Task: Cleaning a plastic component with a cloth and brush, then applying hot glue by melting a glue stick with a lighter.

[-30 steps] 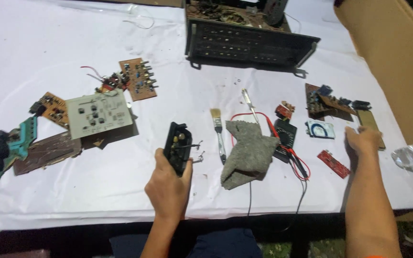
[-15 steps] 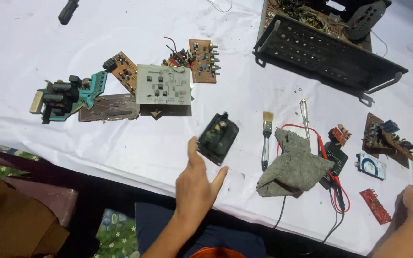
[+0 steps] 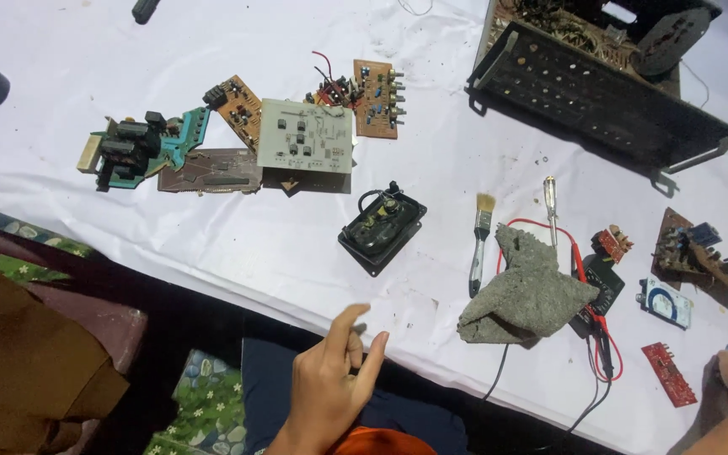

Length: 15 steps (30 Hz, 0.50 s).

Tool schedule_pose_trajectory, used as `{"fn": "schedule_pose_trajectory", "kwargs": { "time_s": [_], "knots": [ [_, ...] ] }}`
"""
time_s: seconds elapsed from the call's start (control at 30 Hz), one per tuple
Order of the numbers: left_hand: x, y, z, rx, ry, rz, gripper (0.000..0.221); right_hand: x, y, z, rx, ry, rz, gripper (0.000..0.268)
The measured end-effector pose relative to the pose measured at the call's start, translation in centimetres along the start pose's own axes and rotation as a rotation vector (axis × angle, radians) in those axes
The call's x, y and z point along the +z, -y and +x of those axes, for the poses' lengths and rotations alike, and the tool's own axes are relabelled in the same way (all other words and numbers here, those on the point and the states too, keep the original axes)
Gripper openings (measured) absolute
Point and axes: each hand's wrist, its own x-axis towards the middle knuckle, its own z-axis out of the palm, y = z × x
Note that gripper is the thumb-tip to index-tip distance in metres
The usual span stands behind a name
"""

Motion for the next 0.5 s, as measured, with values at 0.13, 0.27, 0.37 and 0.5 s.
{"fn": "schedule_pose_trajectory", "kwargs": {
  "time_s": [0.13, 0.27, 0.37, 0.5],
  "knots": [
    [0.3, 0.4, -0.5, 0.04, -0.013, -0.022, 0.027, 0.3, 0.5, 1.3, 0.081, 0.036, -0.032, 0.062],
    [0.0, 0.4, -0.6, 0.068, -0.011, -0.081, 0.019, 0.6, 0.8, 0.8, 0.246, 0.113, -0.087, 0.068],
    [0.0, 0.7, -0.7, 0.056, -0.033, -0.088, 0.016, 2.4, -3.2, 0.4, 0.073, 0.07, 0.133, 0.05],
    [-0.4, 0.9, -0.5, 0.078, -0.071, -0.096, 0.015, -0.5, 0.4, -1.0, 0.469, 0.191, 0.175, 0.051]
  ]
}}
